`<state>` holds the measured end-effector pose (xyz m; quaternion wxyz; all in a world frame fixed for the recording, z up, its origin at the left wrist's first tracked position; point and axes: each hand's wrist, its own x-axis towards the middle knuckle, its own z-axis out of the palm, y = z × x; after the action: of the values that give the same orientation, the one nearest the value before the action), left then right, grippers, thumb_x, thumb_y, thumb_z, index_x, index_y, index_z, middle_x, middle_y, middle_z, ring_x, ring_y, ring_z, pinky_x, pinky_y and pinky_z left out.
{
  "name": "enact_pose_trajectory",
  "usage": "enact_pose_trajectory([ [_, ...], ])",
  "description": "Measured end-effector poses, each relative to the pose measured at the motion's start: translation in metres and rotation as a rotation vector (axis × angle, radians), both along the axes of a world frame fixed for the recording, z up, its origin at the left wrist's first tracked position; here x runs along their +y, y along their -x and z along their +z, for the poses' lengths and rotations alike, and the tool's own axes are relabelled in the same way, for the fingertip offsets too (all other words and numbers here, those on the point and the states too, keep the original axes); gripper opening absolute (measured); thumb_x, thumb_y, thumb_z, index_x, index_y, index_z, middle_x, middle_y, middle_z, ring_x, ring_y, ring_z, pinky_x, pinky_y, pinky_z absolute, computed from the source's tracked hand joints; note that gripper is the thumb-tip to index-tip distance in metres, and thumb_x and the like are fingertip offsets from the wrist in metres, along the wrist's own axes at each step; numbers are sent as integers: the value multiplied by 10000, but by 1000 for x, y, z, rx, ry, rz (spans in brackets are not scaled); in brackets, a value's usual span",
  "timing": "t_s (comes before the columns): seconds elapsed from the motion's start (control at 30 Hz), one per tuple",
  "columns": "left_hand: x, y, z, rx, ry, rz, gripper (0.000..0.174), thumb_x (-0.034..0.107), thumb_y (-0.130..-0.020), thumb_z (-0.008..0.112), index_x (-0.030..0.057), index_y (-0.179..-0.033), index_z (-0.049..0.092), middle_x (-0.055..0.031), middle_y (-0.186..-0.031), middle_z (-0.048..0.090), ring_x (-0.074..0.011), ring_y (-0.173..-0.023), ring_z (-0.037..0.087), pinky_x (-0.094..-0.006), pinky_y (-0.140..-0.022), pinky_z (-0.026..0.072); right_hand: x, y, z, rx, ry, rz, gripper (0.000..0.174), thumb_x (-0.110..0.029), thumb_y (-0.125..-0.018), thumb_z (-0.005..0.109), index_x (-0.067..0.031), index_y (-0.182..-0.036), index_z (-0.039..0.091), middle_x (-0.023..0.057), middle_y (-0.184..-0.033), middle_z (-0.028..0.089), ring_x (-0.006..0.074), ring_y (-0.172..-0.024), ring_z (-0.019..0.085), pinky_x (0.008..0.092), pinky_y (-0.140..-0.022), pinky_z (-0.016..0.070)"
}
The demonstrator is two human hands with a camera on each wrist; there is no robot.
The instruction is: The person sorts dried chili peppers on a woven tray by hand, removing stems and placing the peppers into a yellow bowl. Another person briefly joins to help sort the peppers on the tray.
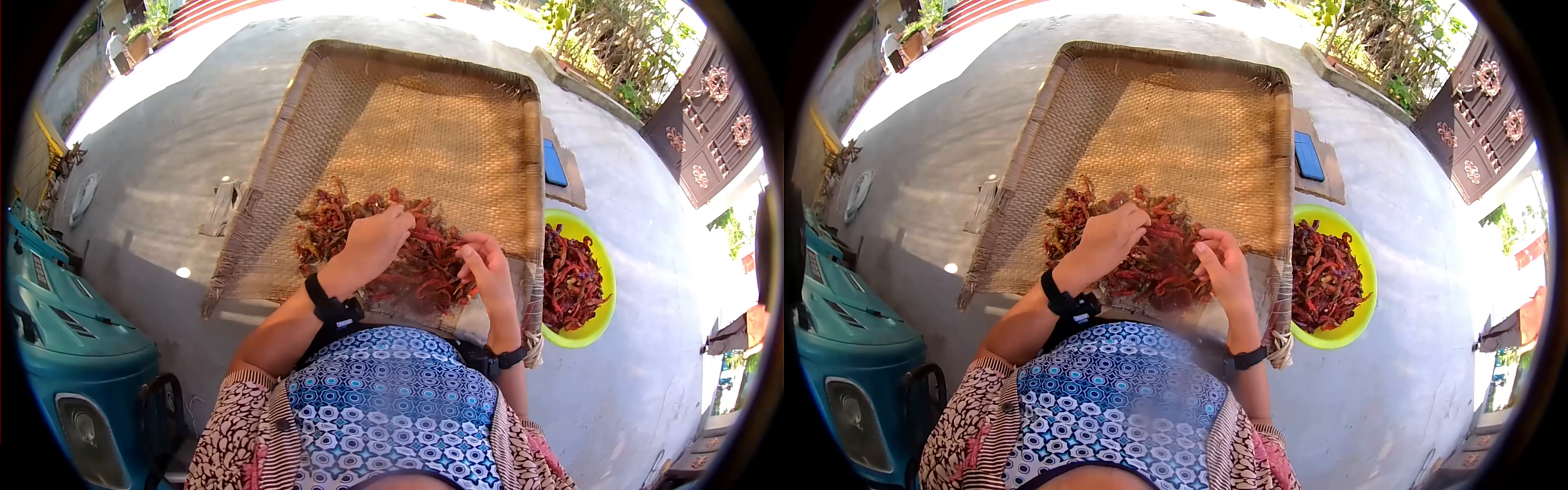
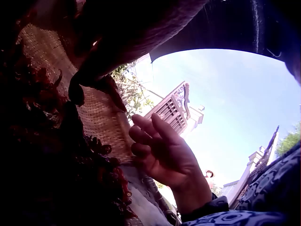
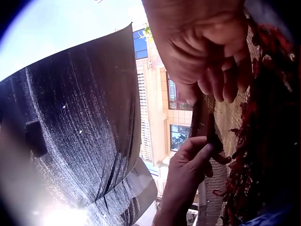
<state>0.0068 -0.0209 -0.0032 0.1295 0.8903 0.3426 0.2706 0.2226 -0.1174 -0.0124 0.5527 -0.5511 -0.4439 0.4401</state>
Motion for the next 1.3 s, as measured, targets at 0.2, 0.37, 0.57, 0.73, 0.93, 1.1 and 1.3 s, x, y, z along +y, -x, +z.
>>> enact_pose_trajectory([
  [0.2, -20, 3, 6, 9, 57, 26, 142, 110, -881, 602, 98, -1020, 577, -82, -951, 607, -302, -788, 627, -394, -648, 507, 14, 20, -18, -106, -3, 163, 165, -189, -956, 598, -41, -1029, 598, -2, -788, 590, 67, -644, 546, 215, -583, 448],
  [0.37, -16, 9, -9, -50, 66, 77, 188, 86, -876, 602, 86, -1061, 566, -99, -1009, 625, -322, -837, 631, -397, -688, 514, -1, 8, -15, 36, 45, 112, 119, -157, -962, 578, -46, -1003, 587, 13, -803, 616, 75, -623, 550, 219, -573, 445],
  [0.57, -7, 17, -13, -291, 249, 32, 175, 51, -862, 626, 26, -1030, 580, -128, -1017, 616, -307, -875, 623, -375, -733, 498, -27, -72, -17, 579, -156, -305, 152, -231, -960, 600, -101, -1038, 585, -1, -836, 626, 93, -612, 539, 248, -568, 454],
  [0.73, -14, 9, 2, -213, 373, -56, 137, 66, -879, 619, 21, -1005, 594, -117, -967, 591, -284, -872, 599, -363, -758, 483, -34, -73, -4, 743, -302, -279, 293, -297, -968, 583, -82, -1164, 553, 18, -905, 636, 102, -649, 529, 244, -584, 446],
  [0.93, -26, -7, 7, -94, 382, -194, 141, 113, -897, 617, 36, -1015, 603, -104, -971, 577, -273, -917, 587, -372, -779, 473, -5, 14, -8, -137, -40, 161, 242, -220, -955, 599, -44, -1118, 570, 31, -882, 636, 89, -675, 578, 223, -597, 458],
  [1.1, -25, -1, 3, -190, 441, -135, 160, 131, -892, 616, 48, -1028, 604, -103, -990, 567, -290, -916, 599, -371, -772, 488, -3, 7, -16, -17, 38, 103, 188, -200, -941, 622, -44, -1043, 595, 28, -857, 639, 80, -645, 582, 223, -585, 460],
  [1.3, -15, 3, -29, 115, 251, -30, 151, 143, -867, 622, 71, -998, 604, -92, -988, 536, -294, -847, 611, -404, -726, 501, -28, -77, -25, 575, -189, -358, 238, -292, -951, 614, -87, -1068, 582, 15, -845, 624, 99, -633, 550, 247, -573, 459],
])
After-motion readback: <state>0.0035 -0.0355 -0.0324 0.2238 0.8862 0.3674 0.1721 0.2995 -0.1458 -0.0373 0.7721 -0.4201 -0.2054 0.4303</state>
